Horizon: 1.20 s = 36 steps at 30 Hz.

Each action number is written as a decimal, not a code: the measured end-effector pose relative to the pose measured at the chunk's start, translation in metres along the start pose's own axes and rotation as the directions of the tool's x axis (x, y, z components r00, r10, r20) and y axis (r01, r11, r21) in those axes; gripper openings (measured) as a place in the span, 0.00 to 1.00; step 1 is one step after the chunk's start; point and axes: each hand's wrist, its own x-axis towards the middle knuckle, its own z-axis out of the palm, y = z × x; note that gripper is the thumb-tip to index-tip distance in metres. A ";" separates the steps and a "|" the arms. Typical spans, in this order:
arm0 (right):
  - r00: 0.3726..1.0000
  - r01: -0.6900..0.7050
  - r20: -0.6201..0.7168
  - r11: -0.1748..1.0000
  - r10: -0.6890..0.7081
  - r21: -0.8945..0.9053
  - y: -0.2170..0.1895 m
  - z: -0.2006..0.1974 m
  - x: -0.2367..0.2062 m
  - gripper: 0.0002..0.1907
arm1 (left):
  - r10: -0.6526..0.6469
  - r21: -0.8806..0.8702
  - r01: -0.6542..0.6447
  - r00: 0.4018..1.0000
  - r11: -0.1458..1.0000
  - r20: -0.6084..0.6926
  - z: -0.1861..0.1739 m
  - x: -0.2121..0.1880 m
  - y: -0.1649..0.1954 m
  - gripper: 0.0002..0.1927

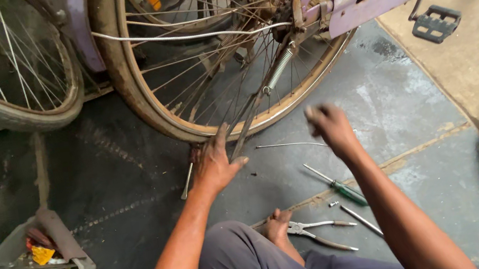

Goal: The person sits on the floor beside a bicycle and repairs the rear wheel brake assembly. They use a screwdriver and pliers to position a spring and brake shoe at the wheel hub, thread and adjust the brake cable, and tighten the hardware, working the components into place by hand and with tools.

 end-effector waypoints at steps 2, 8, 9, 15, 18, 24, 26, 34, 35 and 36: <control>0.983 -0.148 0.061 0.945 0.173 -0.293 0.037 -0.031 -0.040 0.23 | 0.008 0.022 -0.009 0.999 1.000 0.039 -0.011 -0.006 0.006 0.53; 0.921 -0.329 0.009 0.788 0.390 -0.520 0.088 -0.108 -0.151 0.22 | -0.021 -0.147 0.036 0.994 0.988 0.104 -0.013 0.010 -0.009 0.46; 0.918 -0.332 0.004 0.773 0.397 -0.541 0.089 -0.111 -0.163 0.21 | -0.010 -0.120 0.031 0.986 0.992 0.168 -0.008 0.018 -0.010 0.43; 0.942 -0.176 0.063 0.646 0.329 -0.743 0.083 -0.087 -0.203 0.23 | -0.022 -0.066 0.039 0.972 0.997 0.235 0.054 0.043 0.026 0.41; 0.950 -0.099 0.115 0.630 0.290 -0.770 0.081 -0.073 -0.213 0.24 | -0.006 -0.106 0.028 0.979 0.994 0.202 0.063 0.038 0.039 0.40; 0.937 0.064 0.243 0.560 0.251 -0.826 0.092 -0.082 -0.233 0.31 | -0.096 0.061 0.083 0.960 0.995 0.263 0.009 0.025 0.017 0.42; 0.907 0.095 0.272 0.472 0.323 -0.877 0.104 -0.079 -0.235 0.35 | -0.100 0.004 0.101 0.973 0.995 0.207 -0.013 0.018 0.011 0.44; 0.940 0.211 0.271 0.271 0.208 -0.939 0.139 -0.053 -0.240 0.25 | -0.022 -0.097 0.033 0.993 0.995 0.113 -0.024 0.026 0.037 0.47; 0.941 0.205 0.277 0.322 0.193 -0.924 0.136 -0.056 -0.236 0.29 | -0.024 -0.113 0.034 0.996 0.993 0.086 -0.015 0.034 0.041 0.49; 0.971 0.156 0.207 0.337 0.120 -0.928 0.131 -0.059 -0.233 0.30 | -0.054 -0.074 0.058 0.997 0.996 0.063 -0.002 0.041 0.046 0.48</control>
